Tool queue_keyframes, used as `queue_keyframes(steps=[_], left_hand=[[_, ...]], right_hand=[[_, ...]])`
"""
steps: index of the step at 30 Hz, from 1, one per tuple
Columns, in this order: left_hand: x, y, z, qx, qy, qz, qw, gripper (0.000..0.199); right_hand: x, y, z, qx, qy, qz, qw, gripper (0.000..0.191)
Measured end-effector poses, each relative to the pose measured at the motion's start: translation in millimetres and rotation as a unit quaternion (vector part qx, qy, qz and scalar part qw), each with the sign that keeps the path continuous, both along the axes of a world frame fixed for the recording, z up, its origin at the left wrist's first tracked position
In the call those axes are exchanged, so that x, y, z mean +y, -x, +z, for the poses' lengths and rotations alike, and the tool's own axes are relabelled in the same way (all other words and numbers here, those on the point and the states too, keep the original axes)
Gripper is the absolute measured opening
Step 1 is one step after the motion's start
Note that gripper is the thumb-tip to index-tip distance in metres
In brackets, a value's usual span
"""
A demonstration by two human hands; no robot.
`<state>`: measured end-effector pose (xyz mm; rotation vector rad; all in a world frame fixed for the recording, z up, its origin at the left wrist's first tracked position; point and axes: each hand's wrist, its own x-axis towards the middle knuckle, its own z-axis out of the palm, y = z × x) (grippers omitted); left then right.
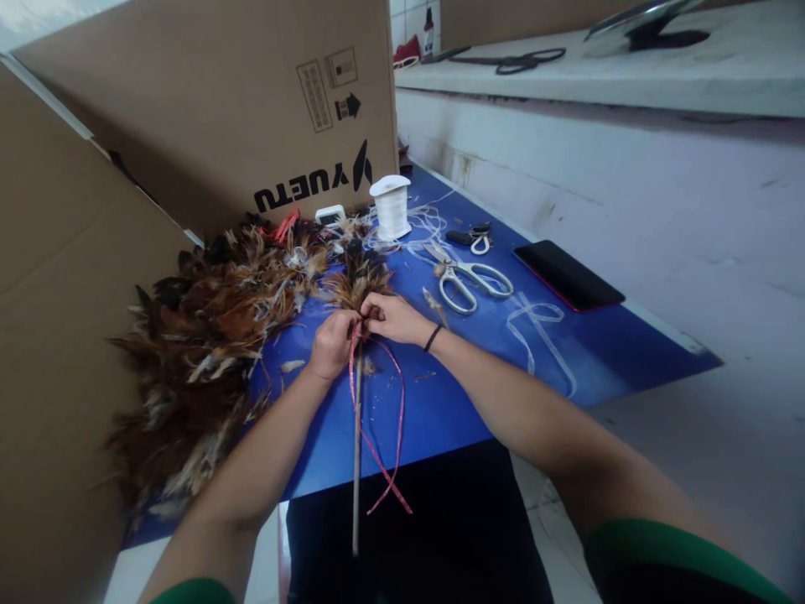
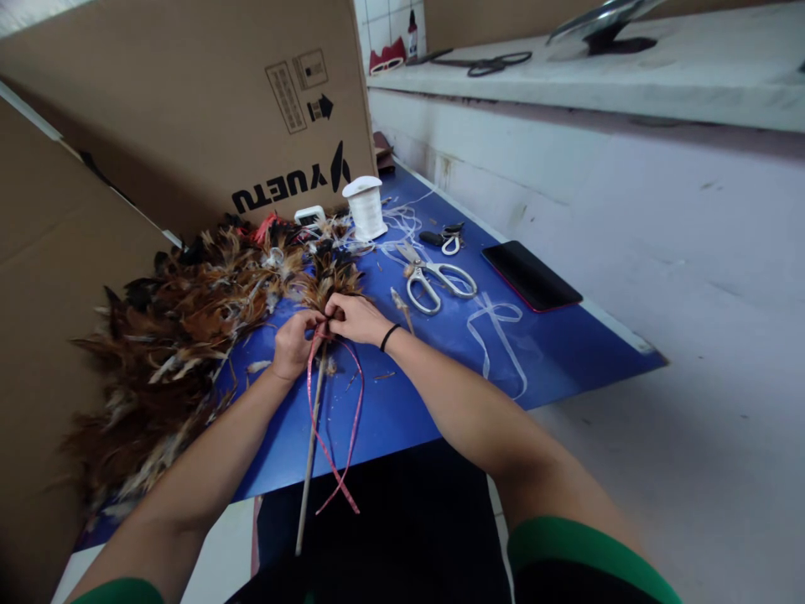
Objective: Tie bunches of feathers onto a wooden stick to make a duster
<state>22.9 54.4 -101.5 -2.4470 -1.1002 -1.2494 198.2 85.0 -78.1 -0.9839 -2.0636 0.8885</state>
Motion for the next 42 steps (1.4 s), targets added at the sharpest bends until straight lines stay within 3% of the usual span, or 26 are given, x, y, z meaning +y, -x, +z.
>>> queue_keyframes(steps=[9,16,19,24,31,42], left_hand=[[-1,-1,2.5,-0.007,-0.004,0.005,1.000,0.010],[-1,-2,2.5,-0.019,-0.005,0.014,1.000,0.007],[-1,-1,1.8,-0.014,-0.004,0.012,1.000,0.006],[-1,0,2.1,-0.023,-0.011,0.003,1.000,0.006],[0,-1,3.1,-0.025,-0.024,-0.013,0.999,0.006],[1,0,2.0,-0.016,-0.032,-0.014,0.999,0.006]], right_hand=[[-1,-3,2.8,-0.033,-0.056,-0.033,0.997,0.012],[-16,-9,15.6,-0.096,-0.169,-0.164,0.967,0.031],[-23,-7,21.1,-0.056,-0.224,-0.162,0.959,0.028],[-21,0,12.0,-0.057,-0.136,-0.067,0.987,0.014],[-12,4,-0.7,0.016,-0.034,-0.076,0.996,0.015],[-8,3,2.9,0.030,0.009,-0.042,0.999,0.007]])
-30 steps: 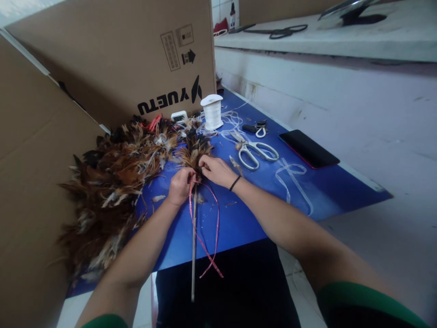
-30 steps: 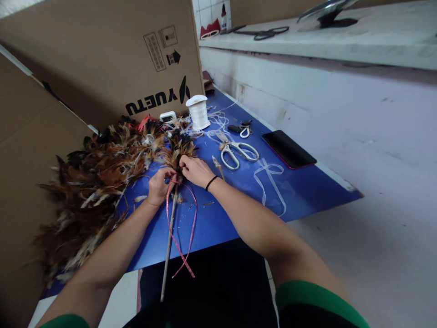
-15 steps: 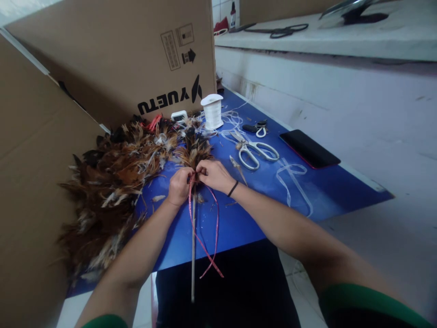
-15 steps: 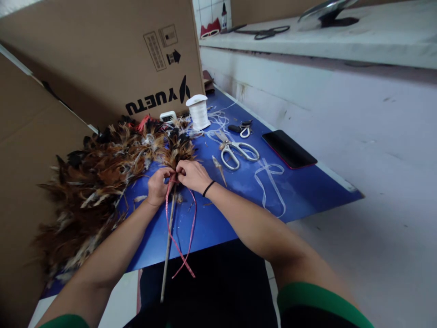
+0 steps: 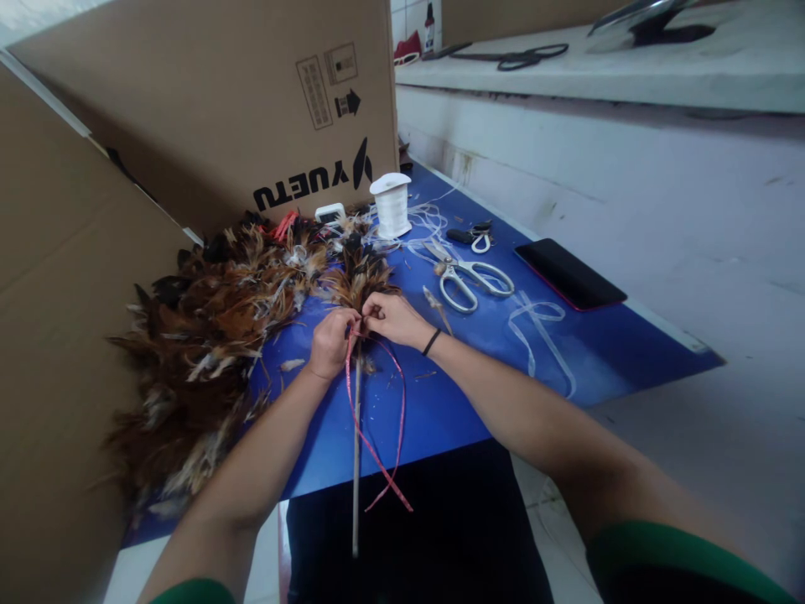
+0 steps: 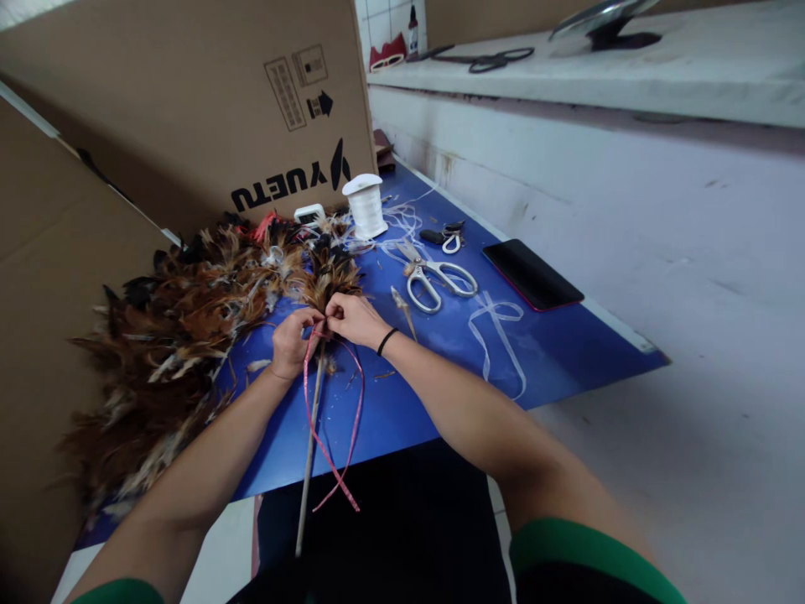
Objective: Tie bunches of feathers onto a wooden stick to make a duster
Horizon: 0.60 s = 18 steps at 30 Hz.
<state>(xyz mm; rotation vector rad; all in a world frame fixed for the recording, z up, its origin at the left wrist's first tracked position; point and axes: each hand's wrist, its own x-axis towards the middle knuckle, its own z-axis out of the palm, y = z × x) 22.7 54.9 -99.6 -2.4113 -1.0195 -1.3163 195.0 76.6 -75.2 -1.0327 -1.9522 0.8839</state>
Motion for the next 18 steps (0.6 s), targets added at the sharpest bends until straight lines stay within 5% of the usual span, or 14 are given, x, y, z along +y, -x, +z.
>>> queue_keyframes(steps=[8,18], left_hand=[[0,0,-1.0,-0.003,0.027,-0.005,1.000,0.008],[-1,-1,-0.6,0.003,0.024,0.014,1.000,0.006]], right_hand=[[3,-1,-1.3,-0.016,-0.003,0.002,1.000,0.008],[-8,-5,6.8,-0.113,-0.145,-0.009,0.983,0.013]])
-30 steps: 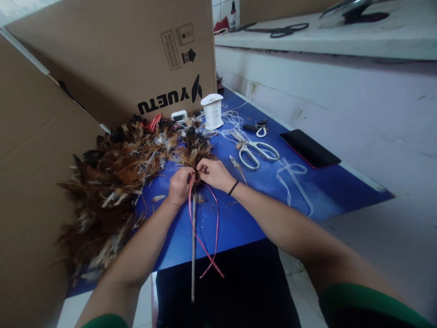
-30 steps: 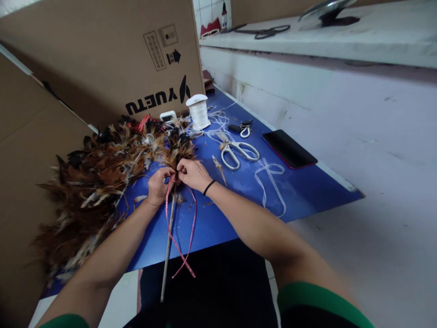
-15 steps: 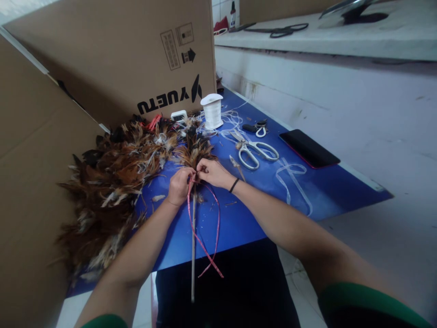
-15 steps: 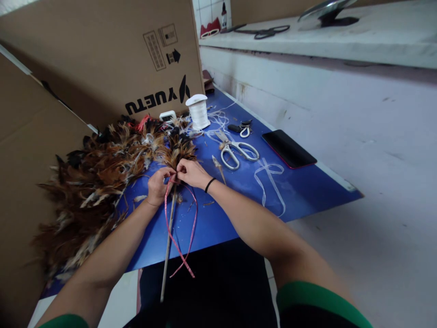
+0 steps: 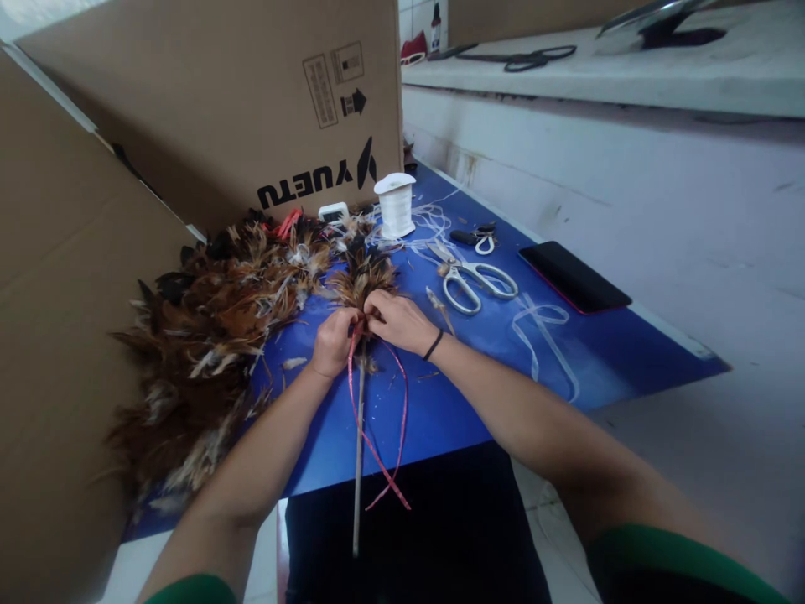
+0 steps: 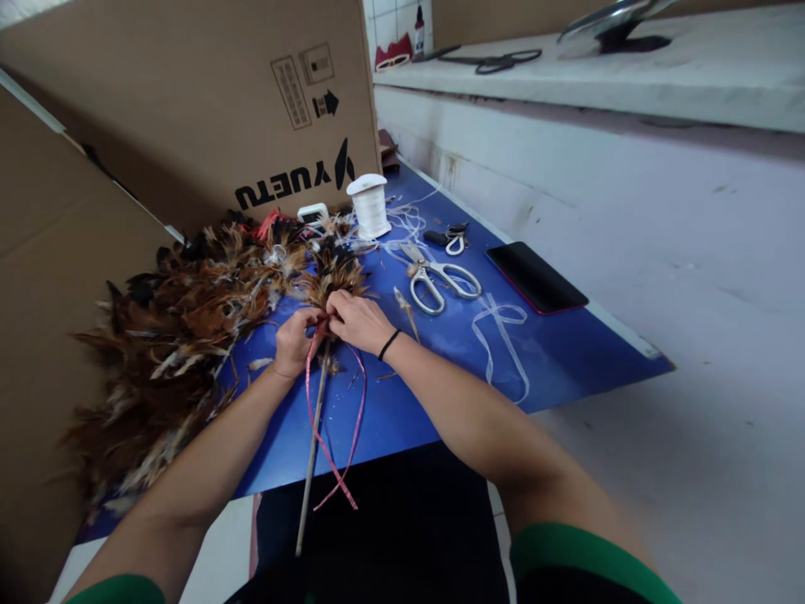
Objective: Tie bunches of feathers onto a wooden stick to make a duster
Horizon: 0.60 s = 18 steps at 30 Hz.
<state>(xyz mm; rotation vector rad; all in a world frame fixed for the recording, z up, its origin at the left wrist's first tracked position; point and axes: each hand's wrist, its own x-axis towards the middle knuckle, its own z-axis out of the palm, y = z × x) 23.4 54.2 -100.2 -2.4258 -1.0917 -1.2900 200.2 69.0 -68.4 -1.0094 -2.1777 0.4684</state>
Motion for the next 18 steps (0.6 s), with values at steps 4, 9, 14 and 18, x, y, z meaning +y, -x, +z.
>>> queue_keyframes(steps=[4,9,14,18], left_hand=[[-0.4,0.4,0.0,-0.007,-0.003,0.006,1.000,0.007],[0.5,1.0,-1.0,-0.009,-0.003,0.002,1.000,0.008],[0.7,0.1,0.0,-0.005,-0.006,-0.005,1.000,0.010],[-0.1,-1.2,1.5,-0.004,-0.011,0.004,1.000,0.009]], right_hand=[[2.4,-0.5,-2.0,0.014,0.006,0.007,1.000,0.014],[5.3,0.1,-5.6,0.037,0.032,0.016,0.999,0.013],[2.8,-0.1,-2.8,0.032,0.015,0.016,0.999,0.011],[1.6,-1.4,-0.8,0.027,-0.003,-0.005,1.000,0.014]])
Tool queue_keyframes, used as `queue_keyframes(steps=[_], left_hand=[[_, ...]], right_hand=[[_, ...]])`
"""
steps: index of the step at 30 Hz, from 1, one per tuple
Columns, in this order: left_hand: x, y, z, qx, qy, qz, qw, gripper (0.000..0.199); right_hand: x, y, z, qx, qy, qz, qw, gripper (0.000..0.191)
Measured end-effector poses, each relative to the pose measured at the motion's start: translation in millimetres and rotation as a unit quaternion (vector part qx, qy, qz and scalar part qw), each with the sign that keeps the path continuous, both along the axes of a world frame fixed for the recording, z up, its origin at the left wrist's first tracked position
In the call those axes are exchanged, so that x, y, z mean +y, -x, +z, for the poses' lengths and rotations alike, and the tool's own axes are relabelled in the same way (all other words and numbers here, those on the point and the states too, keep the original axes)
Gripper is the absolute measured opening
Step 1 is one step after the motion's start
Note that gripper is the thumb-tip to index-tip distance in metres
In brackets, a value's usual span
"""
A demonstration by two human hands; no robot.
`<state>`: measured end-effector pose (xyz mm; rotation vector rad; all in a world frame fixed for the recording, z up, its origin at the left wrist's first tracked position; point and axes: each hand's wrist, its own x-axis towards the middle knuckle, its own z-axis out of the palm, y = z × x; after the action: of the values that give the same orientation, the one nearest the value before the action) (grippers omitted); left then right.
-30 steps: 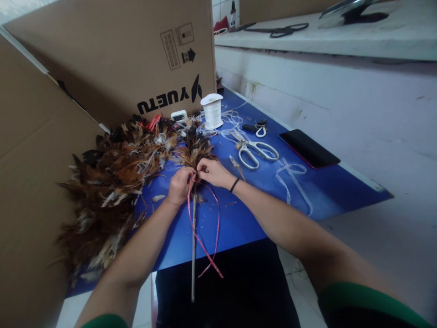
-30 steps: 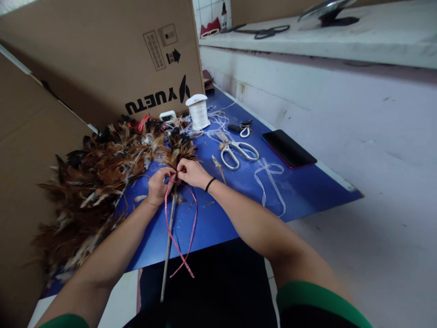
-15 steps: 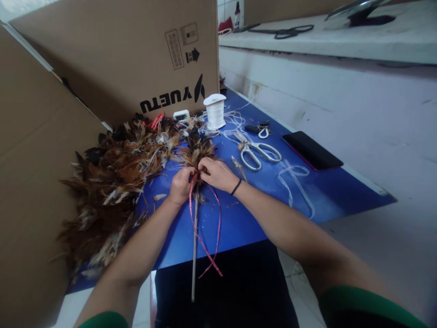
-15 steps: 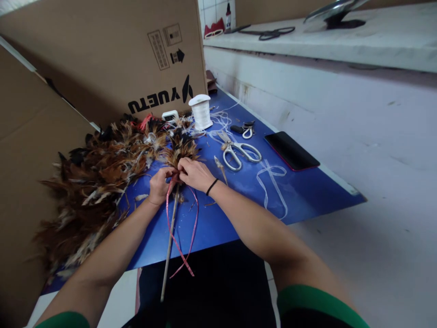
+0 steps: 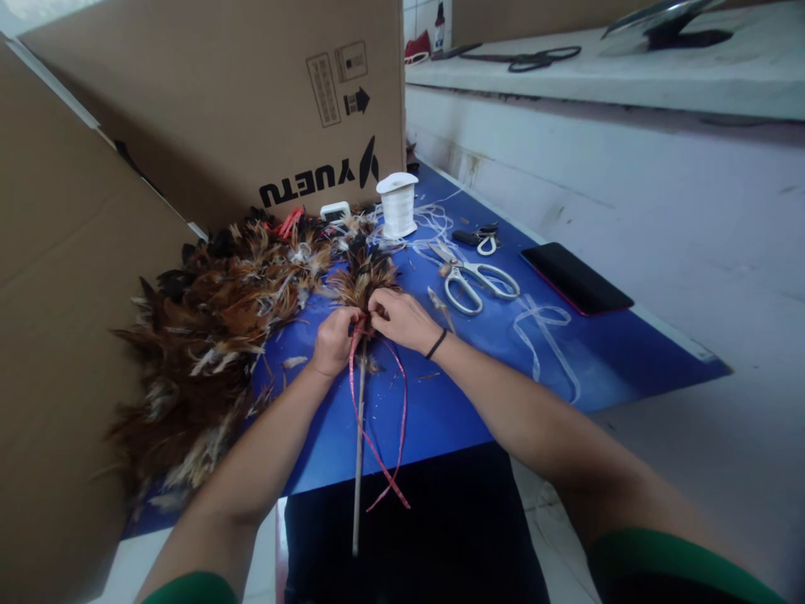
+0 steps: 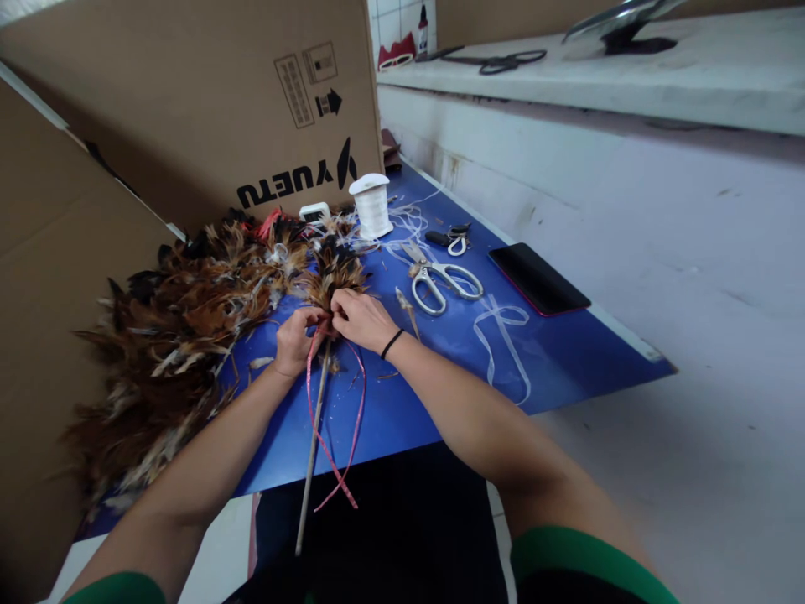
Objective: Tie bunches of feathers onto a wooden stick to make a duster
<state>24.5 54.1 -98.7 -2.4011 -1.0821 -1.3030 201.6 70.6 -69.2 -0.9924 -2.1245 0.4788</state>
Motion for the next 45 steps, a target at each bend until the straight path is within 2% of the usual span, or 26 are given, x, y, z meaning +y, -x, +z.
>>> queue_keyframes(steps=[6,15,21,29,37,41,45], left_hand=[[1.5,1.3,-3.1,-0.002,0.014,-0.008,1.000,0.009],[0.4,0.0,-0.4,0.004,0.003,-0.003,1.000,0.010],[0.5,0.6,-1.5,0.006,0.004,-0.003,1.000,0.009],[0.5,0.0,-0.8,0.008,0.006,-0.001,1.000,0.006],[0.4,-0.6,-0.5,0.005,0.002,-0.004,1.000,0.010],[-0.1,-1.1,0.1,0.003,0.006,-0.003,1.000,0.010],[-0.5,-1.1,0.2,0.001,0.004,-0.005,1.000,0.010]], right_hand=[[0.3,1.0,-2.2,-0.028,0.011,0.009,1.000,0.011],[-3.7,2.2,1.2,-0.066,-0.032,-0.019,0.997,0.012],[-1.1,1.0,-2.5,-0.045,0.001,-0.004,0.999,0.009],[-2.6,0.8,0.5,-0.006,-0.009,-0.017,1.000,0.013],[-0.4,-1.2,-0.7,-0.027,0.002,-0.001,1.000,0.011],[0.8,-1.5,2.1,0.013,0.007,0.001,1.000,0.011],[2.0,-0.6,2.5,0.072,0.064,-0.009,0.995,0.011]])
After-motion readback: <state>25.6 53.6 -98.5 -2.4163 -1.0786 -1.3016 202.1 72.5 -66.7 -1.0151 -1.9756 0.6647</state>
